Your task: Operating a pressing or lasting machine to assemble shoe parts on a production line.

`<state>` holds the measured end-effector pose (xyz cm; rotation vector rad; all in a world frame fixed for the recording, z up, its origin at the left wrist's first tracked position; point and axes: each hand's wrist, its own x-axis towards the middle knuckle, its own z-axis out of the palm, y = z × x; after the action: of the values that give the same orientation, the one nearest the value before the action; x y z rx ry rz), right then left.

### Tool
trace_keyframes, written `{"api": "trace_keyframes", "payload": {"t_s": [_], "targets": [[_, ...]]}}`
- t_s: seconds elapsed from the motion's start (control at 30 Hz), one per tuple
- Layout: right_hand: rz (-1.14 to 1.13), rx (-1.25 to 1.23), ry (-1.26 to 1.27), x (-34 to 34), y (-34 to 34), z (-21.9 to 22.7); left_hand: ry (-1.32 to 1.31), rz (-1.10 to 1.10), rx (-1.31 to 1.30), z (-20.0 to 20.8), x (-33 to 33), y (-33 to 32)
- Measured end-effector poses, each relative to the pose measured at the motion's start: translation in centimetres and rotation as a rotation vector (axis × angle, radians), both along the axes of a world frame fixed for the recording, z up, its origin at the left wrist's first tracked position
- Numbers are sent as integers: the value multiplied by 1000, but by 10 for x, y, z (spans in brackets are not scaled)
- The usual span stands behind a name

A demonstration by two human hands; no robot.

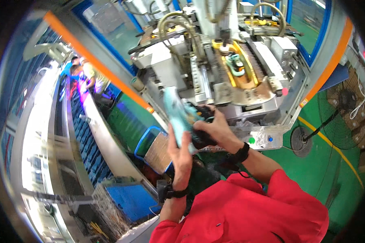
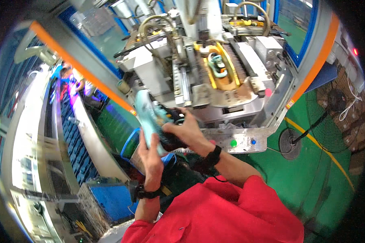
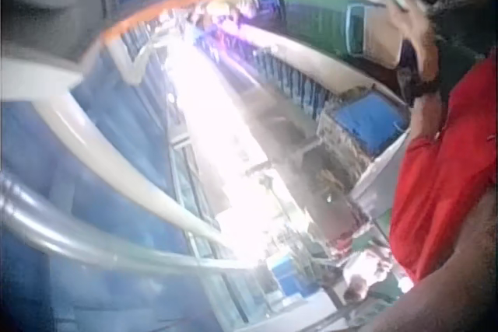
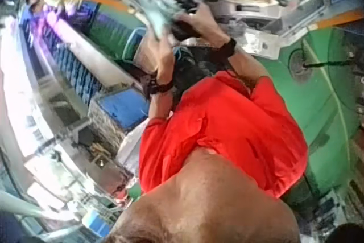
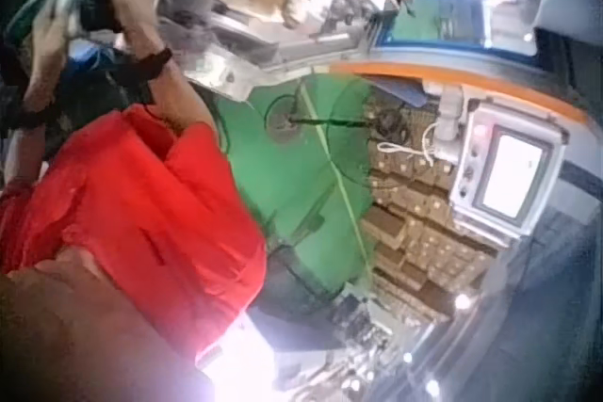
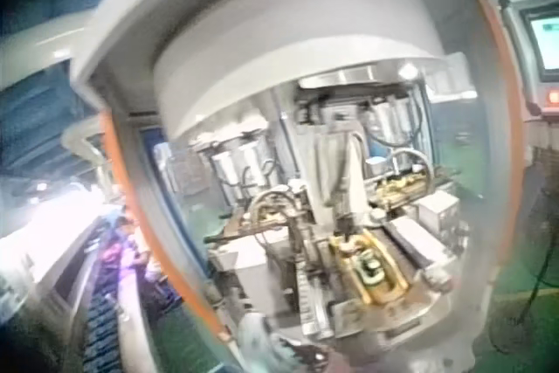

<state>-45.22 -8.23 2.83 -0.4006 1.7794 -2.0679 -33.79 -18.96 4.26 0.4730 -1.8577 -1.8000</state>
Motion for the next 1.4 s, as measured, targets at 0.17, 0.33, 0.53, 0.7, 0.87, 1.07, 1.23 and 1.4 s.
{"api": "trace_keyframes", "payload": {"t_s": [0.17,0.33,0.53,0.7,0.87,1.07,1.23,1.4], "targets": [[-419,-75,38,-92,117,-39,-127,-382,-161,-34,-135,43],[-617,126,228,-140,190,-26,-36,-198,-512,-81,-309,43],[-843,424,284,-164,228,-13,-431,-90,-652,-156,-468,48],[-874,583,376,-222,238,-12,-452,-99,-562,-162,-487,37],[-574,917,239,-347,175,25,-336,-291,227,-116,-399,-1],[-205,1237,306,-407,29,-2,-279,-315,431,-33,-187,-41],[-458,1244,403,-451,-32,-150,-289,16,344,9,-53,-70],[-446,1392,500,-433,-46,-145,-149,469,393,-10,43,-56]]}}
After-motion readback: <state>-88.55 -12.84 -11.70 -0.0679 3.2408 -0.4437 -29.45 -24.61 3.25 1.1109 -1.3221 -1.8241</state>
